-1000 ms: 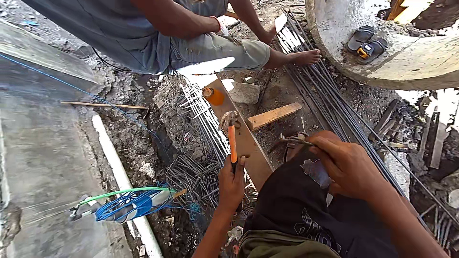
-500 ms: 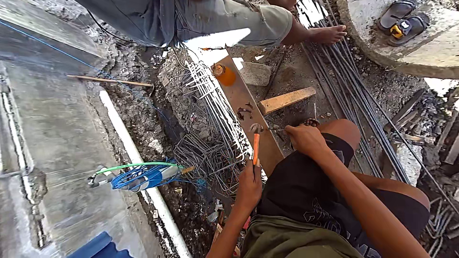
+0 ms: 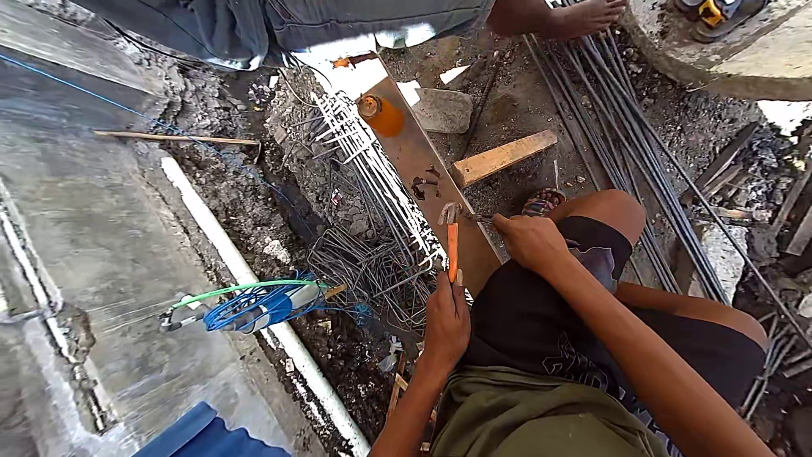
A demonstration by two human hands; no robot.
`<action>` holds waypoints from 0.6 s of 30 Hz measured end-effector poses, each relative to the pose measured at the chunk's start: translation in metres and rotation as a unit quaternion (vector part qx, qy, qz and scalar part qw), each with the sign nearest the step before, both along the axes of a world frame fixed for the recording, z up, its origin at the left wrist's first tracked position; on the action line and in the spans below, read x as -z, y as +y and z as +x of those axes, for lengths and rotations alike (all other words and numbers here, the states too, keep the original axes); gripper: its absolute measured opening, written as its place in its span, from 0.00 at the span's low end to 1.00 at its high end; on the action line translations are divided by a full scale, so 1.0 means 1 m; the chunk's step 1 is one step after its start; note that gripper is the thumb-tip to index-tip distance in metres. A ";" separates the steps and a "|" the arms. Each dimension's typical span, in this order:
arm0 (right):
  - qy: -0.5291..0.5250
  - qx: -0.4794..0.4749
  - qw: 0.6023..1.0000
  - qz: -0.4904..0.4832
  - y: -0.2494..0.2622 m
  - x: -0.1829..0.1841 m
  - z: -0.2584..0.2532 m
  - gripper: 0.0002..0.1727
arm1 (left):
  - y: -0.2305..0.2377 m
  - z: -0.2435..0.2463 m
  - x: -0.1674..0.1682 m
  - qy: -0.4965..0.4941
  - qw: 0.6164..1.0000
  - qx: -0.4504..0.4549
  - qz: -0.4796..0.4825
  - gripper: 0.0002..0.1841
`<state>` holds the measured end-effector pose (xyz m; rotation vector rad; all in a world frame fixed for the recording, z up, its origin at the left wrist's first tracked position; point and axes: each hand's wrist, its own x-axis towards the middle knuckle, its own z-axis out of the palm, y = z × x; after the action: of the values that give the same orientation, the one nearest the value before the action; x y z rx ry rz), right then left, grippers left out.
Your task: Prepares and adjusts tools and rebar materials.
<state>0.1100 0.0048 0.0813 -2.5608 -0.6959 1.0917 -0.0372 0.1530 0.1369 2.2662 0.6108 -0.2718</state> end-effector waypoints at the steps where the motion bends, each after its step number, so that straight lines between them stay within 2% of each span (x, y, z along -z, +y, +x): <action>1: -0.004 -0.003 1.000 0.002 -0.001 0.002 -0.001 0.13 | -0.002 -0.004 0.003 -0.034 0.999 -0.002 0.011 0.20; 4: -0.008 -0.011 1.000 0.002 -0.002 0.003 0.001 0.13 | -0.005 -0.014 0.018 -0.089 0.995 -0.002 0.042 0.21; 6: -0.006 -0.013 1.000 0.004 -0.002 0.003 0.002 0.13 | -0.003 -0.016 0.030 -0.055 0.998 0.007 0.040 0.20; 9: 0.001 -0.021 1.000 0.007 -0.003 0.005 0.004 0.13 | 0.005 -0.009 0.030 0.001 1.000 0.011 0.002 0.19; 13: -0.027 -0.016 0.999 0.026 -0.006 0.014 0.001 0.12 | 0.010 -0.017 0.021 -0.146 0.988 0.020 0.053 0.24; 15: -0.033 -0.015 0.999 0.028 -0.007 0.016 0.002 0.12 | 0.013 -0.023 0.027 -0.185 0.979 0.033 0.073 0.26; 16: -0.033 -0.016 0.999 0.028 -0.007 0.016 0.001 0.12 | 0.014 -0.026 0.032 -0.172 0.980 0.044 0.086 0.24; 18: -0.033 -0.015 0.999 0.027 -0.006 0.017 0.001 0.12 | 0.018 -0.028 0.038 -0.066 0.993 0.061 0.078 0.19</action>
<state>0.1113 -0.0012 0.0643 -2.5591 -0.7727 0.9880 -0.0647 0.1706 0.0989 2.4546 0.4393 -0.1355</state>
